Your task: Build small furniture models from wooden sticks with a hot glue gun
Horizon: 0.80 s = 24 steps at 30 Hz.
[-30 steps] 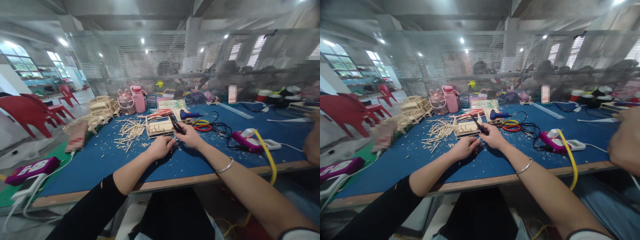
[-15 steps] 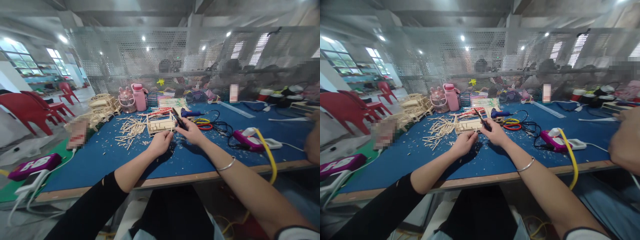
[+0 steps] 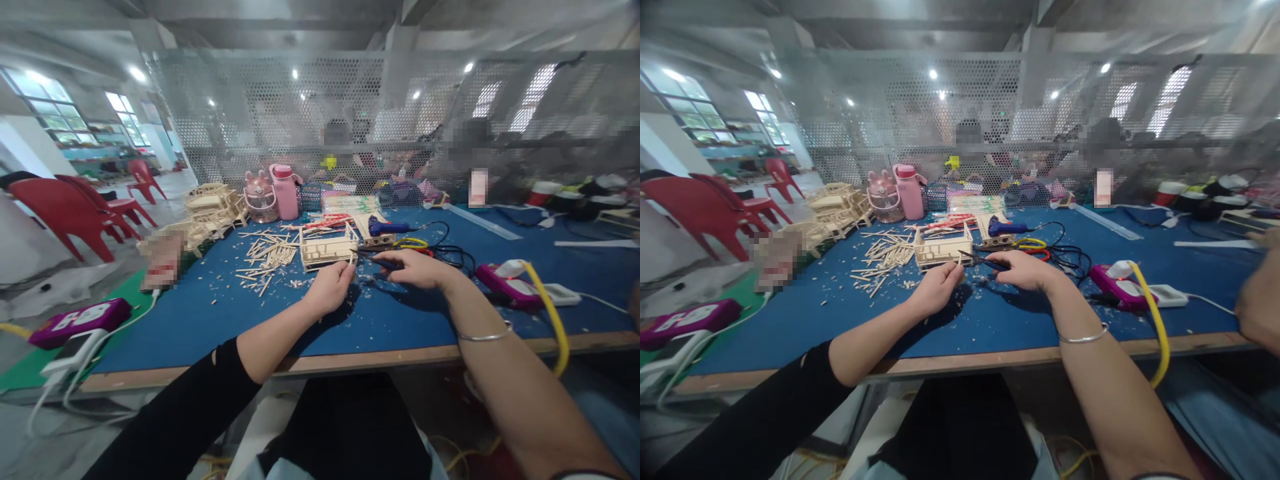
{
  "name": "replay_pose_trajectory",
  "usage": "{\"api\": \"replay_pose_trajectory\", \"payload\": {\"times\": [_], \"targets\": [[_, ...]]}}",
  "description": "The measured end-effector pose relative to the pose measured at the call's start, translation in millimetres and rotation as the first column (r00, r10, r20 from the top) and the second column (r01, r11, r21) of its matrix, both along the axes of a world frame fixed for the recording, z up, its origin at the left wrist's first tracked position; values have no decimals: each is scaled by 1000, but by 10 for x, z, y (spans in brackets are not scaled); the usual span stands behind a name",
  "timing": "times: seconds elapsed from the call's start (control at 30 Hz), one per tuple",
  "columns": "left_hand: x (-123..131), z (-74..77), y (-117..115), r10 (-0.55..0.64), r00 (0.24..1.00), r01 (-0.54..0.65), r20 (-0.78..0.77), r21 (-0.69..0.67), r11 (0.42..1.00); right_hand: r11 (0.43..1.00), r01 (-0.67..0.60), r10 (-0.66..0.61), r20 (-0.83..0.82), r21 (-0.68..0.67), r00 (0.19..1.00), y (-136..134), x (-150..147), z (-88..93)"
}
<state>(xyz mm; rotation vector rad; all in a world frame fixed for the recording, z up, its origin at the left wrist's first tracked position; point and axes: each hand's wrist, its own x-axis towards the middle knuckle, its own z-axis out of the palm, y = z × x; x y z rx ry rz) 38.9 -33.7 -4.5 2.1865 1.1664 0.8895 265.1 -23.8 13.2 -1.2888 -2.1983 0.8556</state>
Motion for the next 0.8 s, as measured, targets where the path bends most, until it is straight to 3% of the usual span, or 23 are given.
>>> {"api": "replay_pose_trajectory", "payload": {"times": [0.13,0.33,0.53,0.8], "targets": [[12,6,-10,-34,999,33,-34,-31,999,1000,-11,11,45,3,999,8,-36,-19],[-8,16,16,98,993,-99,72,6,995,995,69,-73,69,65,995,16,1,-26],[-13,21,17,26,998,-28,60,28,999,997,18,-25,100,69,995,-10,-69,-21],[-9,55,8,14,999,-15,41,28,999,982,35,-56,105,185,993,-15,-126,-40]]}}
